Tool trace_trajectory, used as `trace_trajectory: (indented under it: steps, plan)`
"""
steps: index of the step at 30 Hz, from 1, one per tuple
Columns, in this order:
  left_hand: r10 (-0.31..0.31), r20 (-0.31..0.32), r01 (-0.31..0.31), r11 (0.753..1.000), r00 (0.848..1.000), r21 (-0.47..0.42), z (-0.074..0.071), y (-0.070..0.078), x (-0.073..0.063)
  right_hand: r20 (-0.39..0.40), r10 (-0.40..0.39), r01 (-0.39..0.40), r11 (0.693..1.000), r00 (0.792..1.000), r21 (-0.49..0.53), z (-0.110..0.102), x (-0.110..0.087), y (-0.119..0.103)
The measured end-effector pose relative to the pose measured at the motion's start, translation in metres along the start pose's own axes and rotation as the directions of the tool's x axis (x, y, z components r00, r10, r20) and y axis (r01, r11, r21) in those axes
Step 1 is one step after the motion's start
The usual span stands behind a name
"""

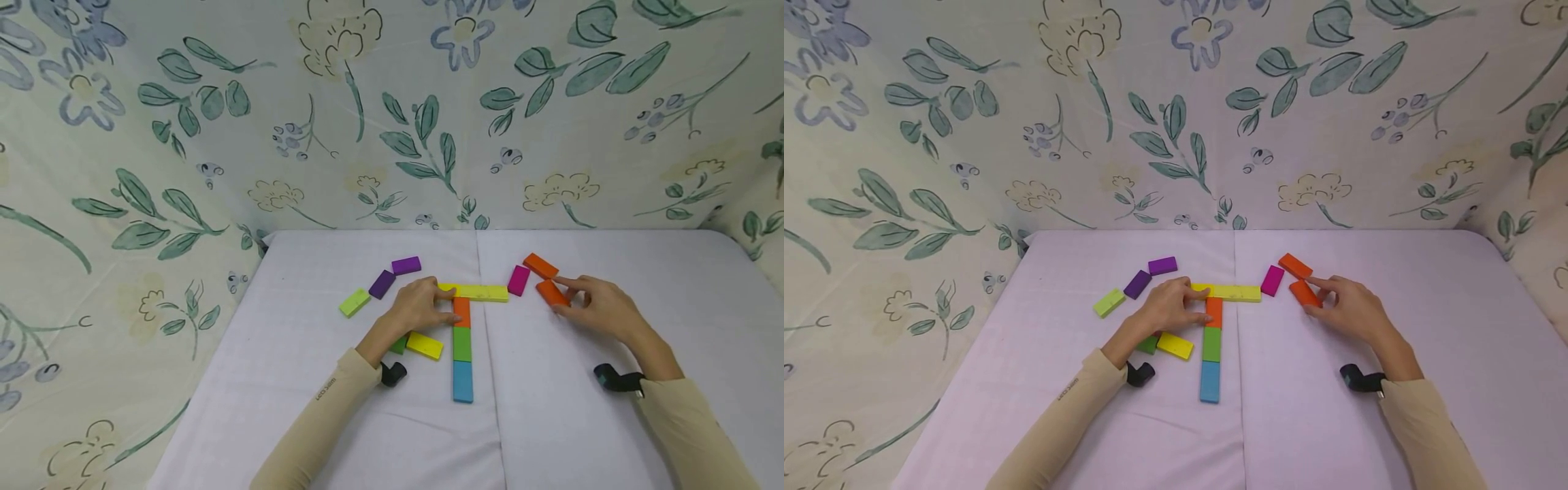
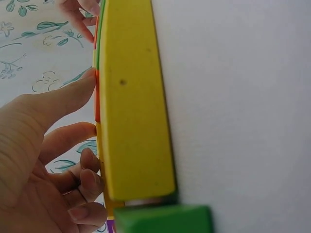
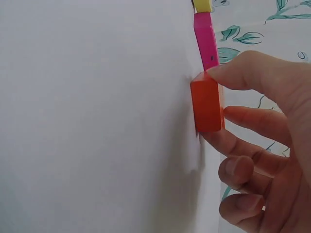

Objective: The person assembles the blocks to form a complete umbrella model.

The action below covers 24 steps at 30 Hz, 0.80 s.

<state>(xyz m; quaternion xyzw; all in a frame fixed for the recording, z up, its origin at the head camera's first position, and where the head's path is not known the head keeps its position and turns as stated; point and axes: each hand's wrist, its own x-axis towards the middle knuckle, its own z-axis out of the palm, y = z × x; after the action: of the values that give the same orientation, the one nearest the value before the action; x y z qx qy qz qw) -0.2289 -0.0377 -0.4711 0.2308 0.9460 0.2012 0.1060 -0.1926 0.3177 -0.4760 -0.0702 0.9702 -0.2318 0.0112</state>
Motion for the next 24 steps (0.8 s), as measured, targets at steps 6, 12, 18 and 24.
trace_trajectory:
  steps: [6, 12, 18, 24]
  plan:
    - [-0.01, 0.0, 0.01, 1.0, 1.0, 0.006, 0.0, 0.0, 0.001, -0.079, 0.031, -0.033, 0.999, 0.996, -0.018, 0.007, -0.003, -0.004]
    - [-0.006, -0.003, 0.006, 1.0, 1.0, 0.006, 0.0, 0.0, 0.001, -0.151, 0.065, -0.064, 0.998, 0.986, 0.012, 0.015, -0.004, -0.004]
    - [-0.009, -0.006, 0.009, 1.0, 1.0, -0.007, 0.0, -0.001, 0.001, -0.16, 0.093, -0.085, 0.995, 0.983, 0.056, 0.017, -0.003, -0.005]
    - [-0.004, -0.01, 0.004, 1.0, 1.0, -0.008, 0.001, -0.001, 0.001, -0.198, 0.075, -0.054, 0.993, 0.977, 0.105, 0.009, -0.001, -0.008]
